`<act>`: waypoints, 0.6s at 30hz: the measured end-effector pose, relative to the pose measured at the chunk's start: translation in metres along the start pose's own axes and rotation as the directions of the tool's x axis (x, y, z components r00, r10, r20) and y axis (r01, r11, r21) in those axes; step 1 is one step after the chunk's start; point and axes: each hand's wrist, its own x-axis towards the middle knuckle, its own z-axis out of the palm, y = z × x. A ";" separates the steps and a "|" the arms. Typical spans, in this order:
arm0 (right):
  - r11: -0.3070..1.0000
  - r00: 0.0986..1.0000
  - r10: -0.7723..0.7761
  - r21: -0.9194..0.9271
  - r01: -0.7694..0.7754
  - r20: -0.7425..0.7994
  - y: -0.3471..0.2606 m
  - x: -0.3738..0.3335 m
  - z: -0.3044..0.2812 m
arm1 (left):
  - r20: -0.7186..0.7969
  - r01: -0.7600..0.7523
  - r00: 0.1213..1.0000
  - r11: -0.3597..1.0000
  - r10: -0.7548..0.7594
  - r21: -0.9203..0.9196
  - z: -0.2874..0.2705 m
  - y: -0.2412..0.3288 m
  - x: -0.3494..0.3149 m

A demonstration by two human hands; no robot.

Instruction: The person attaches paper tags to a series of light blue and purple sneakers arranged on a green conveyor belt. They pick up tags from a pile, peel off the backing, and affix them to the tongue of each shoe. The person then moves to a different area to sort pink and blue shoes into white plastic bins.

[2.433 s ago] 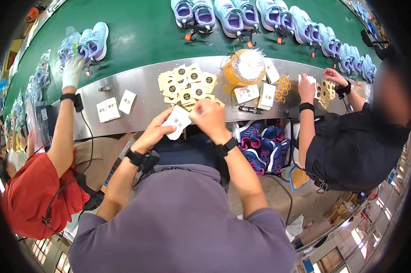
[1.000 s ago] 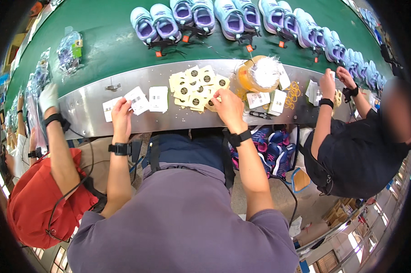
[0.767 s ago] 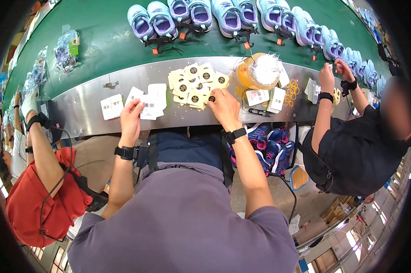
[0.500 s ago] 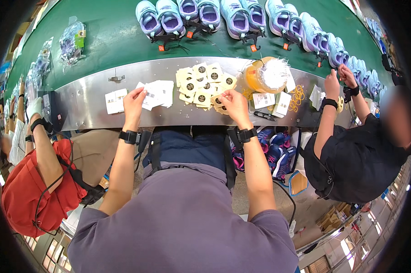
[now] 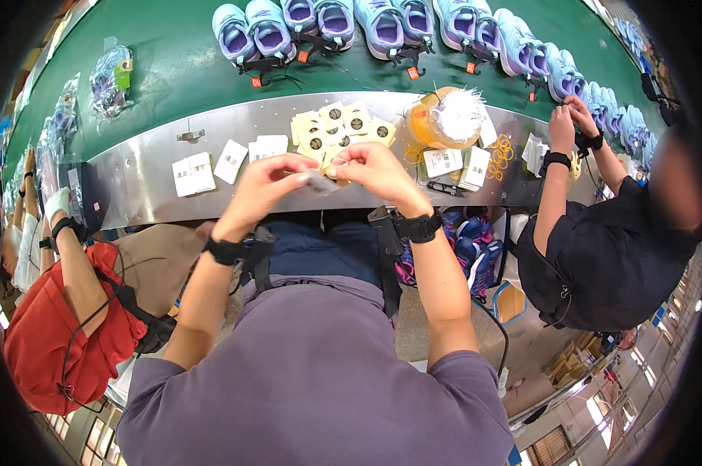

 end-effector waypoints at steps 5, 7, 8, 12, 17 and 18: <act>0.964 0.936 -0.216 0.090 0.249 -0.279 -0.028 -0.005 0.018 | -0.367 -0.106 0.930 0.964 0.010 -0.244 0.008 0.001 0.010; 0.920 0.829 -0.392 -0.146 0.365 -0.400 -0.031 -0.007 0.028 | -0.436 -0.176 0.900 0.938 0.029 -0.300 0.010 0.010 0.009; 0.901 0.811 -0.433 -0.215 0.377 -0.393 -0.037 -0.010 0.036 | -0.470 -0.211 0.882 0.922 0.036 -0.325 0.011 0.012 0.010; 0.795 0.722 -0.589 -0.424 0.435 -0.364 -0.048 -0.007 0.058 | -0.503 -0.236 0.859 0.946 0.097 -0.221 0.009 0.011 0.006; 0.688 0.652 -0.689 -0.569 0.451 -0.315 -0.057 -0.001 0.061 | -0.487 -0.251 0.869 0.928 0.090 -0.276 0.012 0.018 0.003; 0.674 0.642 -0.701 -0.584 0.453 -0.311 -0.057 0.000 0.062 | -0.487 -0.254 0.868 0.926 0.091 -0.280 0.012 0.018 0.002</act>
